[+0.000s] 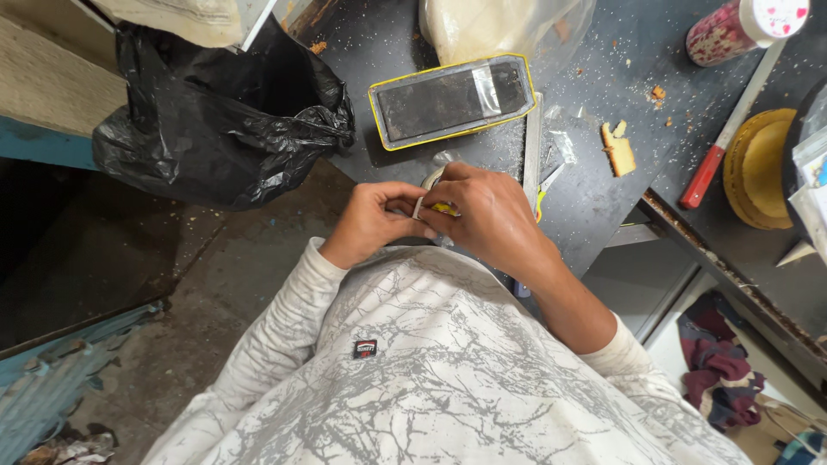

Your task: The person uses a lighter to heat the edges of a transparent screen protector on a yellow-framed device. They then apply black tape along the edges of the device, using scissors to cut the tape and a metal ruler to press it down firmly.

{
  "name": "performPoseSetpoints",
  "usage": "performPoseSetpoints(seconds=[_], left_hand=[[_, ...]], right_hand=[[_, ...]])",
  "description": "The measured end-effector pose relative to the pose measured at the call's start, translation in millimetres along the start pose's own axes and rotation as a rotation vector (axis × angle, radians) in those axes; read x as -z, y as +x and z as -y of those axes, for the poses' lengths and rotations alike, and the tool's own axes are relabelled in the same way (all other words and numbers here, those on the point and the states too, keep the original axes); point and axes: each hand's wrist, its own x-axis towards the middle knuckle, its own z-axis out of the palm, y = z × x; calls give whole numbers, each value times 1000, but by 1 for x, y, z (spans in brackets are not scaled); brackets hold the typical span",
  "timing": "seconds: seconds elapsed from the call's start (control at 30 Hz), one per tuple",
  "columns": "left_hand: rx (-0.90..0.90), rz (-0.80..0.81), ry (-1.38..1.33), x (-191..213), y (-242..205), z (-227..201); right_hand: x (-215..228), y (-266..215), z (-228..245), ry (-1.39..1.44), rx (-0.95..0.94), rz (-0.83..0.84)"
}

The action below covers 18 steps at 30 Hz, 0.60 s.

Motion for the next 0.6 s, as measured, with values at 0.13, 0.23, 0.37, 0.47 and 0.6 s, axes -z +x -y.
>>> performPoseSetpoints(seconds=[0.13, 0.23, 0.37, 0.47, 0.6], left_hand=[[-81, 8, 57, -1, 10, 0], [-159, 58, -16, 0, 17, 0], [-136, 160, -178, 2, 25, 2], [-31, 224, -339, 2, 29, 5], [25, 248, -458, 3, 33, 4]], right_hand=[[2, 1, 4, 18, -67, -1], [3, 0, 1, 144, -115, -36], [3, 0, -8, 375, -209, -75], [3, -1, -14, 424, -201, -102], [-1, -2, -21, 456, -205, -126]])
